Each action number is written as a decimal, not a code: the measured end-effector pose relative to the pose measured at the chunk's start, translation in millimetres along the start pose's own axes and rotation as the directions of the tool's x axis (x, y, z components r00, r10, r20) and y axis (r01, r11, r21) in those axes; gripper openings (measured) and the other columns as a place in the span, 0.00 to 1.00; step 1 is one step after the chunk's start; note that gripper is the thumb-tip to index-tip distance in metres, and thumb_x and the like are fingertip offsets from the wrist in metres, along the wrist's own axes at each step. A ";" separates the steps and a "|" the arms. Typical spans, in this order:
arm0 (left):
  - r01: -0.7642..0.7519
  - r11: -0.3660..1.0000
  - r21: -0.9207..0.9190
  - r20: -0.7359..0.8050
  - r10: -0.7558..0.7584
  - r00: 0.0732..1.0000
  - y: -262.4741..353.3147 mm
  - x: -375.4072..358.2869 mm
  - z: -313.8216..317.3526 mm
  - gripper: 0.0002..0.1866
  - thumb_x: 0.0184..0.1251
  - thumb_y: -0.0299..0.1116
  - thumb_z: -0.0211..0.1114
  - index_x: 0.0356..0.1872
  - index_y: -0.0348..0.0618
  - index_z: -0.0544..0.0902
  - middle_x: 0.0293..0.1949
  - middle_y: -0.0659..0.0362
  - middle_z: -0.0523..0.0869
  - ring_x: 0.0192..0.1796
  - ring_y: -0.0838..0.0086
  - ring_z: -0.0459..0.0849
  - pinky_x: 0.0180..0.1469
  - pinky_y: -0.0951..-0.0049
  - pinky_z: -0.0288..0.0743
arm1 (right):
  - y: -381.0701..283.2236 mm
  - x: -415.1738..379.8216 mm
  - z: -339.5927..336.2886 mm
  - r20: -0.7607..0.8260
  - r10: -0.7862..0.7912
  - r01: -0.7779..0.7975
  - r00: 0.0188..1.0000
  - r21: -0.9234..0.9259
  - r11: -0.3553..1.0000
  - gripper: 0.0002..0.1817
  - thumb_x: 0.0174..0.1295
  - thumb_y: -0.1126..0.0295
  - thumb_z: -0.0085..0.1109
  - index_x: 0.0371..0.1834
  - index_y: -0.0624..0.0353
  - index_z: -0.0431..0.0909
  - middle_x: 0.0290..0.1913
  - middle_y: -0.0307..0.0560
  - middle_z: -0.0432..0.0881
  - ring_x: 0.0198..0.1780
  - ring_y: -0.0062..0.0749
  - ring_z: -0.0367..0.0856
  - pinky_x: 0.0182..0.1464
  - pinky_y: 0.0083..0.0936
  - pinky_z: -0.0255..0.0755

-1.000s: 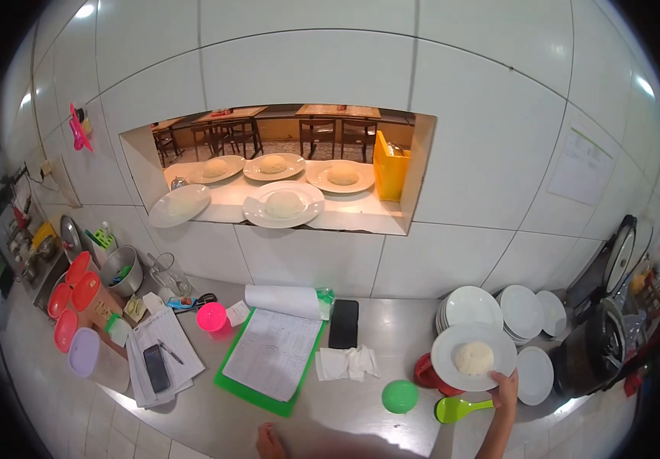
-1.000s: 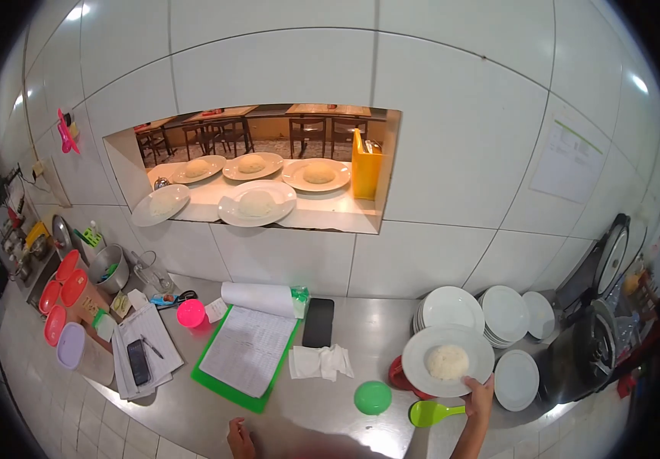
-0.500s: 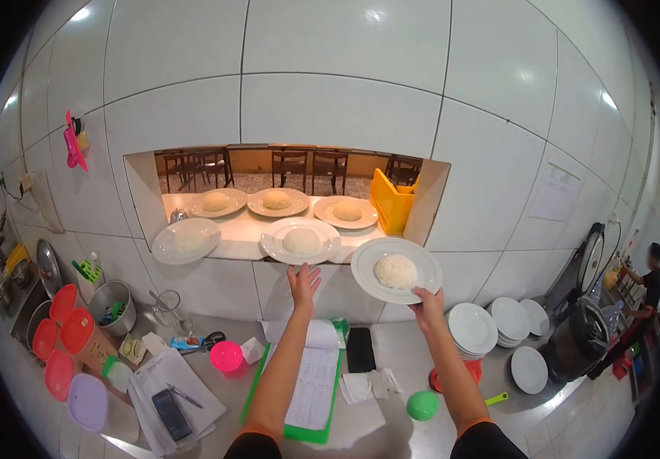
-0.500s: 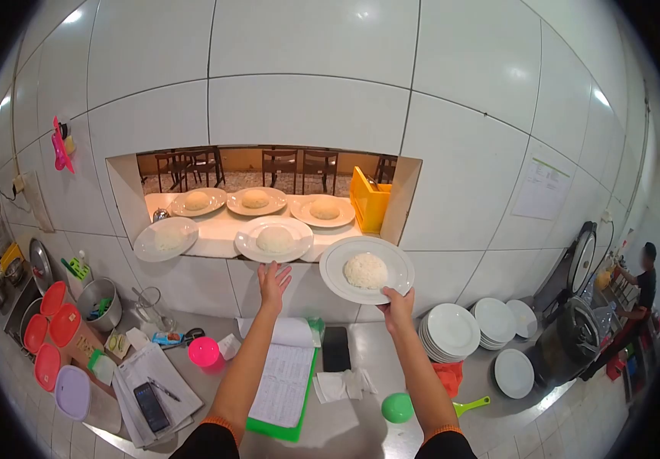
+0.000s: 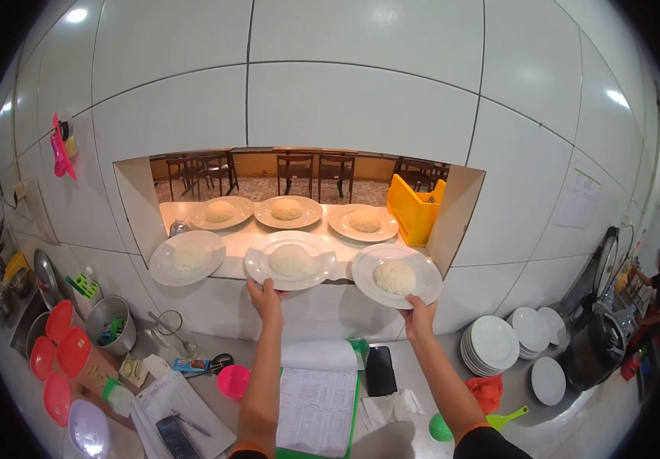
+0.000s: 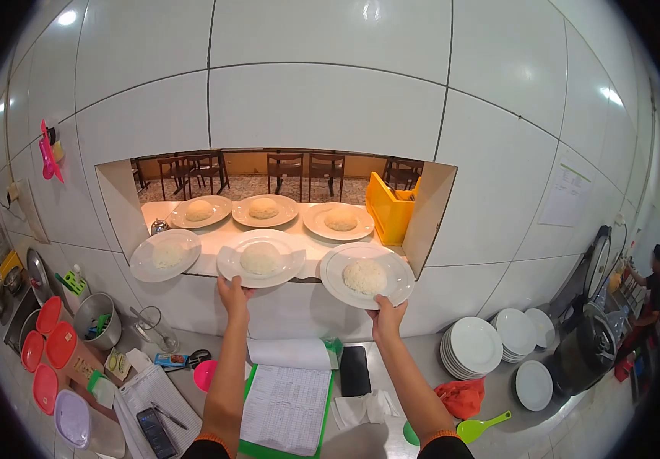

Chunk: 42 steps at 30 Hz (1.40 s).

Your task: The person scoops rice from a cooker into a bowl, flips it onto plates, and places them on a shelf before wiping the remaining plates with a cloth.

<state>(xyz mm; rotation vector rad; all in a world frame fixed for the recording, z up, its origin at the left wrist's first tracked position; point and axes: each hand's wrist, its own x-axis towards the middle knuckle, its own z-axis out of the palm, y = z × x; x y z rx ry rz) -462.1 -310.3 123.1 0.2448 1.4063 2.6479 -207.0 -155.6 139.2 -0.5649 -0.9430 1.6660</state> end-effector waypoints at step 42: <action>0.517 0.477 0.711 0.417 -0.877 0.236 -15.7 -408.0 -188.4 0.07 0.64 0.33 0.57 0.41 0.44 0.75 0.20 0.65 0.73 0.20 0.86 0.67 0.20 0.86 0.59 | -115.0 -308.5 -431.5 -0.167 0.529 -0.044 0.832 -0.970 -0.238 0.18 0.45 0.56 0.65 0.38 0.53 0.81 0.31 0.48 0.83 0.30 0.35 0.82 0.36 0.30 0.75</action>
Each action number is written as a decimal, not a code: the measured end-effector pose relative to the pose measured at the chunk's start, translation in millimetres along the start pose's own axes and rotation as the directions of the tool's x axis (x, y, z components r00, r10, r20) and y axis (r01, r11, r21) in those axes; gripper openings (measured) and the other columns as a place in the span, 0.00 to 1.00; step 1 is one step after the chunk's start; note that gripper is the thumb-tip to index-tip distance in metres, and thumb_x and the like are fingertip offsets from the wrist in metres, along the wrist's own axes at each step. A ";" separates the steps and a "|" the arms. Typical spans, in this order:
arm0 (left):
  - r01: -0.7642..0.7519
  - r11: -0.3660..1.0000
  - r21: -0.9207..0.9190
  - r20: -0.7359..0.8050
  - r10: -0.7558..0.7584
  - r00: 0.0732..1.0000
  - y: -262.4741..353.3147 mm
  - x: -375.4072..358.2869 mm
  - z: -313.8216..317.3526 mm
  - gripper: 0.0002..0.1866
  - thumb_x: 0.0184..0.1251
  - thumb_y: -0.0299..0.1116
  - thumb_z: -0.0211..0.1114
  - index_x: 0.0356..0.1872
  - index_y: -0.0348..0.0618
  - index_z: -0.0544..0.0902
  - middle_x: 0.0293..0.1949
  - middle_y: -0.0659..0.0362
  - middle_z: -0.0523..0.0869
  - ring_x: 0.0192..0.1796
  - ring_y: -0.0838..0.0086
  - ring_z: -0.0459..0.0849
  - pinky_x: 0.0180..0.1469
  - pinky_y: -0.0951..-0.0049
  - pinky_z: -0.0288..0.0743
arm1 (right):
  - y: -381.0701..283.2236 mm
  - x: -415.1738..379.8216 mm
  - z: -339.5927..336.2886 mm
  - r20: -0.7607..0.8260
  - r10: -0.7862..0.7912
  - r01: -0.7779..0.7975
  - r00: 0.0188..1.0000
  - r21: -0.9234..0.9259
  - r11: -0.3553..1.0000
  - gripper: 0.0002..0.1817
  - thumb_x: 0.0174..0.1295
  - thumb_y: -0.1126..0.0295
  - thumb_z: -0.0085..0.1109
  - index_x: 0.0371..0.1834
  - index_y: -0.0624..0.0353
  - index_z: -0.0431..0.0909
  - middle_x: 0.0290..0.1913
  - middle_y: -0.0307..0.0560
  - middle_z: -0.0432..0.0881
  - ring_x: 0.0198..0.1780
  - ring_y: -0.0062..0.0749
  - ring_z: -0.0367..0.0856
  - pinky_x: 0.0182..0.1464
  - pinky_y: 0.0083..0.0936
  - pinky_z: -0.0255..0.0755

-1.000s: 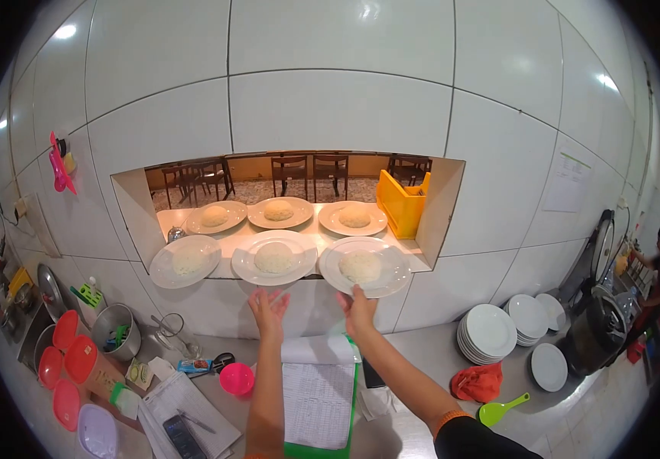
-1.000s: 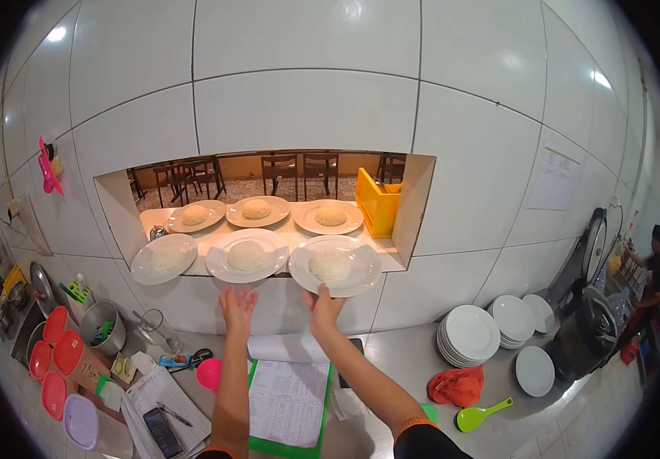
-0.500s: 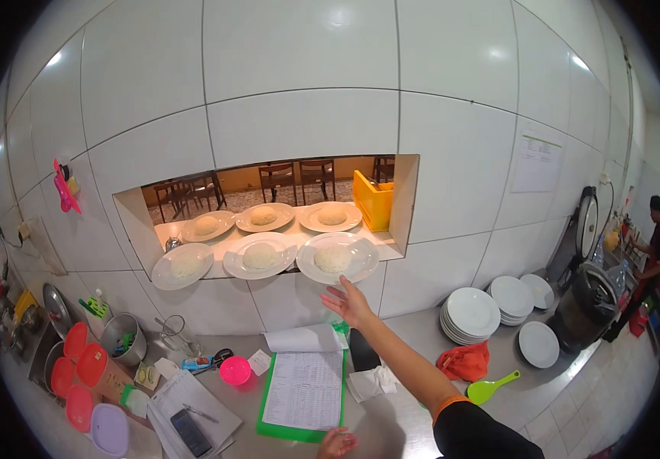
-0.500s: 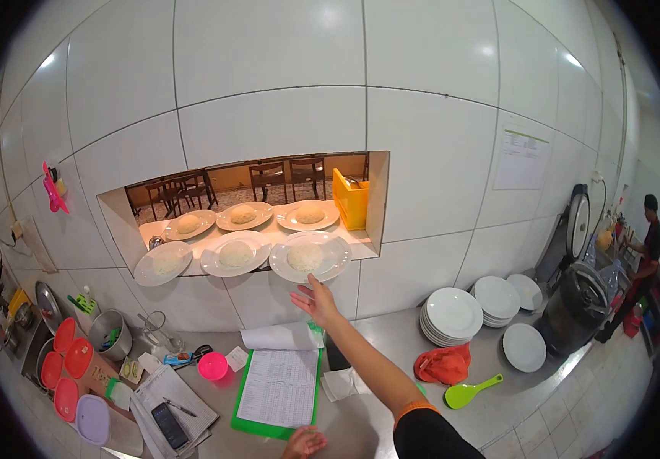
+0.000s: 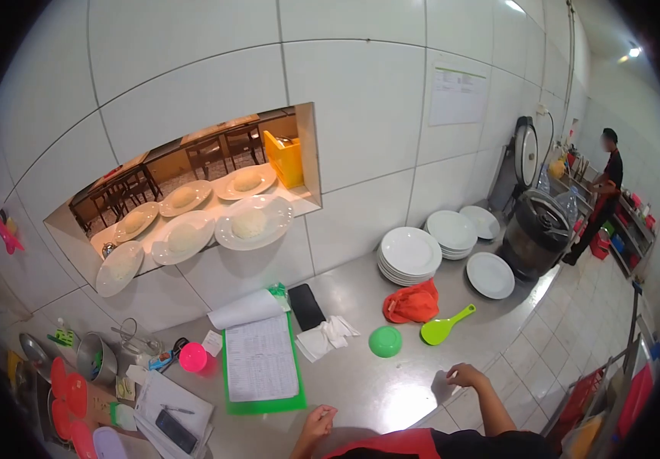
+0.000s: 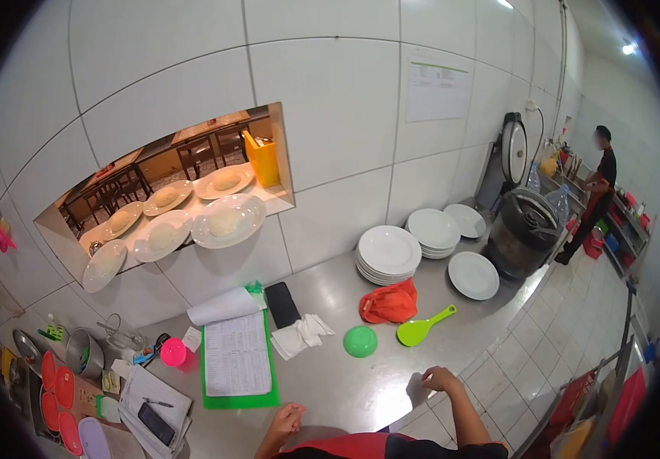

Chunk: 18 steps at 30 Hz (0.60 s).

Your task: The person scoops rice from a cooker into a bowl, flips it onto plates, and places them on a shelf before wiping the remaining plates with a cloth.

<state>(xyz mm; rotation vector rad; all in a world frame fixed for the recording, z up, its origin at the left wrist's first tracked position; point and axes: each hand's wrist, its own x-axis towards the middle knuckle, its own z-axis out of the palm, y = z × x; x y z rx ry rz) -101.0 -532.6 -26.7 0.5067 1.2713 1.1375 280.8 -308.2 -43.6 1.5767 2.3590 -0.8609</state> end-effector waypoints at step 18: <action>0.209 0.308 0.928 -0.366 0.658 0.658 19.4 206.6 213.9 0.44 0.43 0.45 0.70 0.64 0.51 0.58 0.65 0.45 0.54 0.66 0.47 0.53 0.63 0.45 0.52 | 79.3 79.7 -76.7 -0.250 -0.404 0.275 0.880 -0.425 0.862 0.30 0.60 0.54 0.47 0.67 0.41 0.56 0.69 0.41 0.55 0.70 0.56 0.47 0.62 0.69 0.39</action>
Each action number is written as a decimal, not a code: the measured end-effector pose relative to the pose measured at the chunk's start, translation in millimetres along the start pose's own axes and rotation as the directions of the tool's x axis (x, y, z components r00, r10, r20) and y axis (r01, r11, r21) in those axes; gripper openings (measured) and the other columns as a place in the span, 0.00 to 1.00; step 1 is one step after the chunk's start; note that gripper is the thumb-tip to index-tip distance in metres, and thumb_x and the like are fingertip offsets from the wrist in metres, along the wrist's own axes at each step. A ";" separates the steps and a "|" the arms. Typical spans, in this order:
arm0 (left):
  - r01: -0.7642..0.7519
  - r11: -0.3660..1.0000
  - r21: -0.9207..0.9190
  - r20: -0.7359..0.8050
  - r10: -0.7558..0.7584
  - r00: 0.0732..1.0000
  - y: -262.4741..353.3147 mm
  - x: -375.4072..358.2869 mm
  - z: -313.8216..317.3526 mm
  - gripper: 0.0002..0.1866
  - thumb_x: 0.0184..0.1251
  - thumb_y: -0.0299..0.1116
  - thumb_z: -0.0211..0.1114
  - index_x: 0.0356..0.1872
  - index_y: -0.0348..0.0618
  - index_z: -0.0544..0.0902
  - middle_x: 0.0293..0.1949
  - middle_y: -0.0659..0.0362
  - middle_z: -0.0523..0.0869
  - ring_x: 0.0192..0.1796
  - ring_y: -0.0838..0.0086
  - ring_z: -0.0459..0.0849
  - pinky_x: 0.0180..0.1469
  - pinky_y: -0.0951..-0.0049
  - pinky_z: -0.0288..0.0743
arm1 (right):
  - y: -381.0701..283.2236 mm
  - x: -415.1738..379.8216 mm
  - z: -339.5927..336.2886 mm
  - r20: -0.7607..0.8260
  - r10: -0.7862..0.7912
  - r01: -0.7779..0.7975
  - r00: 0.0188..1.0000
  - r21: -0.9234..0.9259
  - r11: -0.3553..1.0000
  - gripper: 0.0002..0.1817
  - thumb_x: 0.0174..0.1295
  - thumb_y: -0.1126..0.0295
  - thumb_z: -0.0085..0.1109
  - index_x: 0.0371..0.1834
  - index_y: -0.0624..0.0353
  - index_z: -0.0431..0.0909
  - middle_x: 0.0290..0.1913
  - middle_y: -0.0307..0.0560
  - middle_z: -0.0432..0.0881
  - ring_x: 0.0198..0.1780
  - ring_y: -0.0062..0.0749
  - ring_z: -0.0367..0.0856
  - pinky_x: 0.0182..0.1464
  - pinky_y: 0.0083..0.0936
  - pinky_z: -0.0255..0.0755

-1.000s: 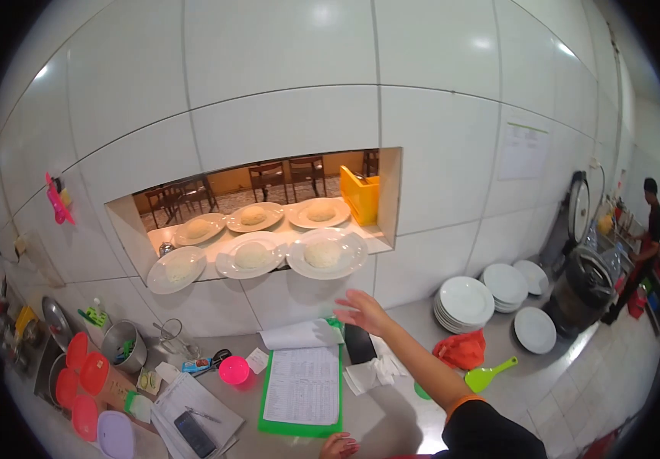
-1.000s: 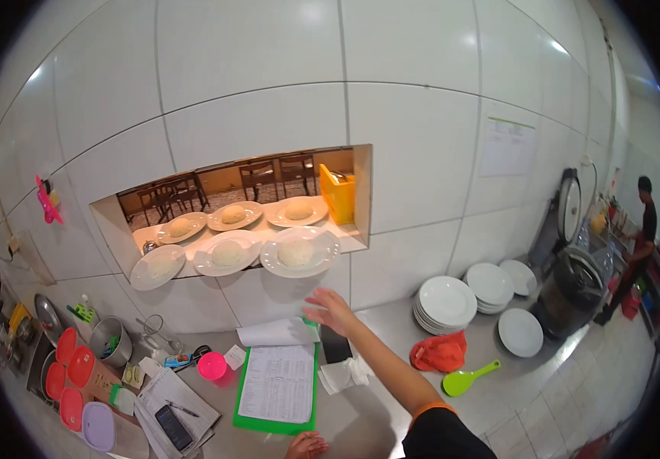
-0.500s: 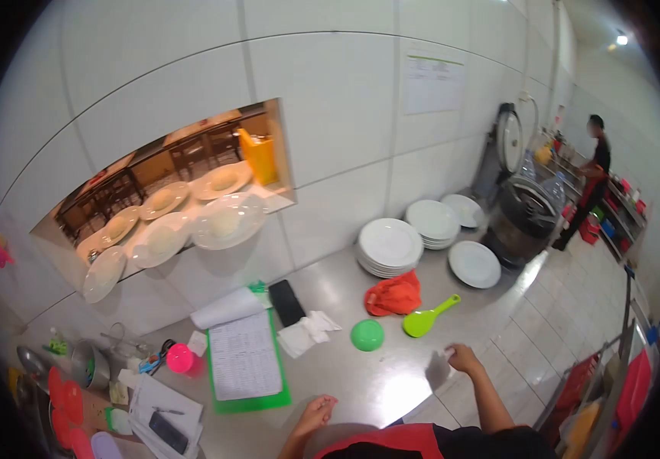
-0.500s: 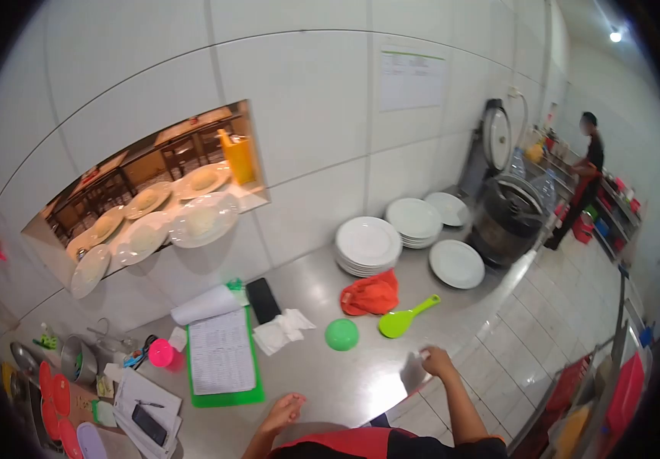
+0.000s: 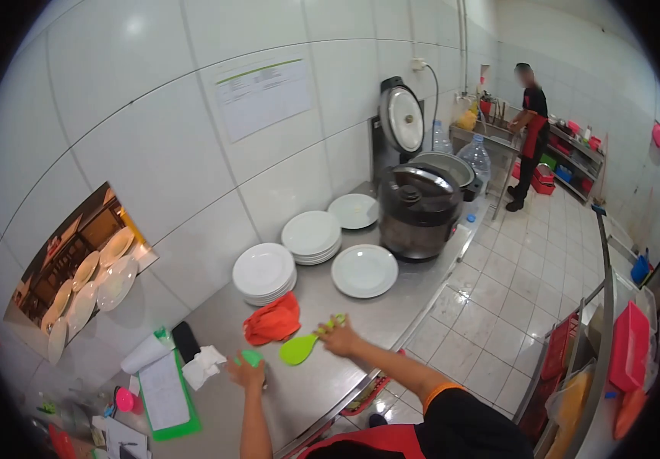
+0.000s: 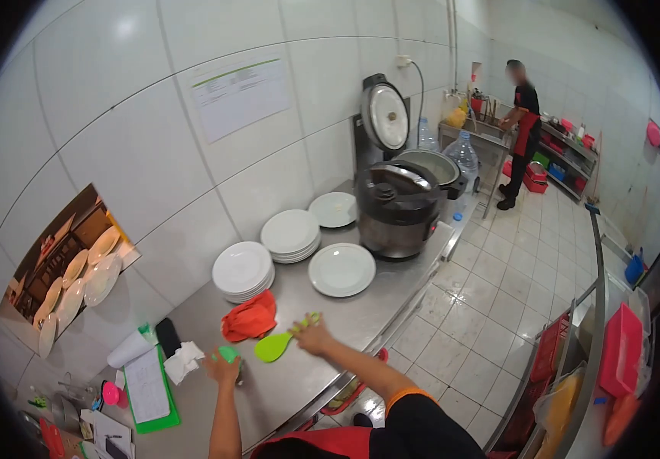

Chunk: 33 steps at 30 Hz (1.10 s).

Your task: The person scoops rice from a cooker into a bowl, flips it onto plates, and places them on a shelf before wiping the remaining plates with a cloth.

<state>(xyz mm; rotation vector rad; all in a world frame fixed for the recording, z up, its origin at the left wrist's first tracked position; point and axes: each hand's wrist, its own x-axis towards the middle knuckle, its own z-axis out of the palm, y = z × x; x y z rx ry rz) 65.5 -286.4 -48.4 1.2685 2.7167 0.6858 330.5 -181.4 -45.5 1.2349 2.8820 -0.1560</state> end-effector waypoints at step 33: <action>-0.215 0.832 -0.512 -0.248 0.096 0.964 244.7 29.1 -25.5 0.19 0.41 0.32 0.68 0.38 0.40 0.75 0.40 0.51 0.77 0.43 0.57 0.77 0.48 0.64 0.71 | 148.9 -10.5 -95.1 0.191 -0.171 -0.256 0.967 0.719 -0.646 0.27 0.65 0.61 0.49 0.64 0.59 0.57 0.60 0.46 0.67 0.59 0.31 0.68 0.60 0.33 0.64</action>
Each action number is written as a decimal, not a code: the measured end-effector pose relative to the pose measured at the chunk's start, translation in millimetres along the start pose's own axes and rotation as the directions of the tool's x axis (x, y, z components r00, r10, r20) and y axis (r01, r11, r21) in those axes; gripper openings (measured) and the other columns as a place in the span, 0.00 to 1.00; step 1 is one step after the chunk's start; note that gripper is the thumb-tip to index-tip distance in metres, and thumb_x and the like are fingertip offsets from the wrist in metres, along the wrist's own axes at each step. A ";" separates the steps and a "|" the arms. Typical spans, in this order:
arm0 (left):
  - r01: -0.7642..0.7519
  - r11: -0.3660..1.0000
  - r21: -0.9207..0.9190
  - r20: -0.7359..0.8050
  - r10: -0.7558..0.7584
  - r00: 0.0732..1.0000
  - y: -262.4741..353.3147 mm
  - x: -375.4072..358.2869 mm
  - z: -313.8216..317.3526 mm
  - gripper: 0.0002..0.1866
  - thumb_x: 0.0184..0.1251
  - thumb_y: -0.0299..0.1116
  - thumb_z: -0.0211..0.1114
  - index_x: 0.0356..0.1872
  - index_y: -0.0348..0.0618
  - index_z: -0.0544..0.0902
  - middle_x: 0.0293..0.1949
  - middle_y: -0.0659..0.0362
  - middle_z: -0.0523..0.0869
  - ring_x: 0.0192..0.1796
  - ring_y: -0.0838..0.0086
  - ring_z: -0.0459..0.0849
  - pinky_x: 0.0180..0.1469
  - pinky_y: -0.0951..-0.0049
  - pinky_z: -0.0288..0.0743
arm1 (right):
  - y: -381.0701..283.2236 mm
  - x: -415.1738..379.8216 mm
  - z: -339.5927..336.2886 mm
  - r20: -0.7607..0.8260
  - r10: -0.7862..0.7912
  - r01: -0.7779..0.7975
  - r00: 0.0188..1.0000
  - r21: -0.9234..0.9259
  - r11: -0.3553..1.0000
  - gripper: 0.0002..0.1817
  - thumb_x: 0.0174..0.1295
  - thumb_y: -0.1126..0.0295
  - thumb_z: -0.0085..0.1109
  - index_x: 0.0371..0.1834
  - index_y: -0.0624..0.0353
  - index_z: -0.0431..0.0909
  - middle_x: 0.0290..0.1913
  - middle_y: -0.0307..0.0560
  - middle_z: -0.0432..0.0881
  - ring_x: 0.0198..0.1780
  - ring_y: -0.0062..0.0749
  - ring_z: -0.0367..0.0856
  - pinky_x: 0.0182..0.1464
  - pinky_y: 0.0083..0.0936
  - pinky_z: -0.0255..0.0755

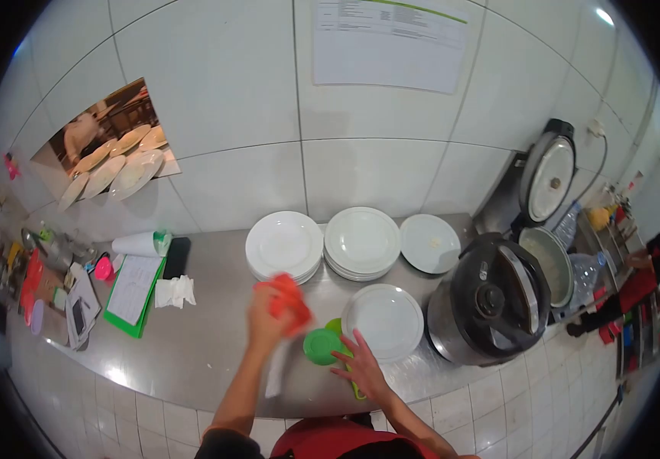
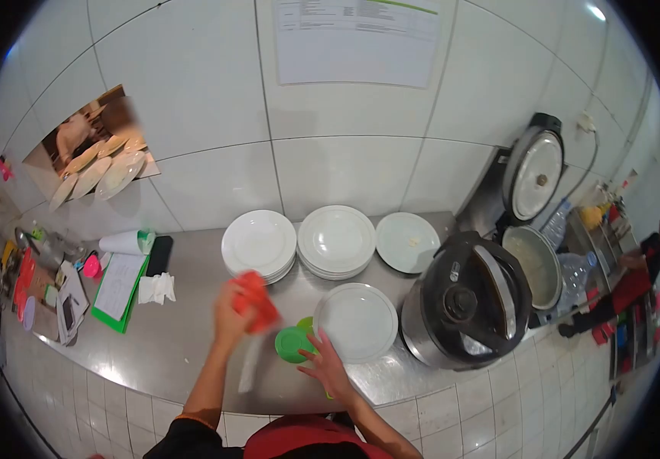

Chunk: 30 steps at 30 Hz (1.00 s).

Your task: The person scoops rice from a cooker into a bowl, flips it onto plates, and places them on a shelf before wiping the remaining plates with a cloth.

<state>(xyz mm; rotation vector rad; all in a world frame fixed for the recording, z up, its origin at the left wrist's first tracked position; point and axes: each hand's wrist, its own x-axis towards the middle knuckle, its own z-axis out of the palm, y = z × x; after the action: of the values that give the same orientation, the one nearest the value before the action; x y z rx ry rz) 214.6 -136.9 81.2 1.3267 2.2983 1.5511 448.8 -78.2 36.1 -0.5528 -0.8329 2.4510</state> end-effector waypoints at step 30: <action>0.312 0.950 0.003 -0.523 -0.265 0.810 -180.8 122.7 73.2 0.17 0.62 0.23 0.49 0.53 0.38 0.70 0.45 0.47 0.73 0.48 0.52 0.71 0.51 0.59 0.65 | -3.8 361.9 42.8 0.371 -0.391 0.022 0.842 -0.748 -0.663 0.15 0.45 0.67 0.59 0.36 0.60 0.71 0.35 0.52 0.76 0.33 0.44 0.79 0.28 0.39 0.73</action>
<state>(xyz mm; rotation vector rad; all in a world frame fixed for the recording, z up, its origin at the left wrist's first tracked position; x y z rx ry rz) 63.1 -22.1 -49.0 0.5511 2.7315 1.8834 139.2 109.1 -7.7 -0.8721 -2.6268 0.0130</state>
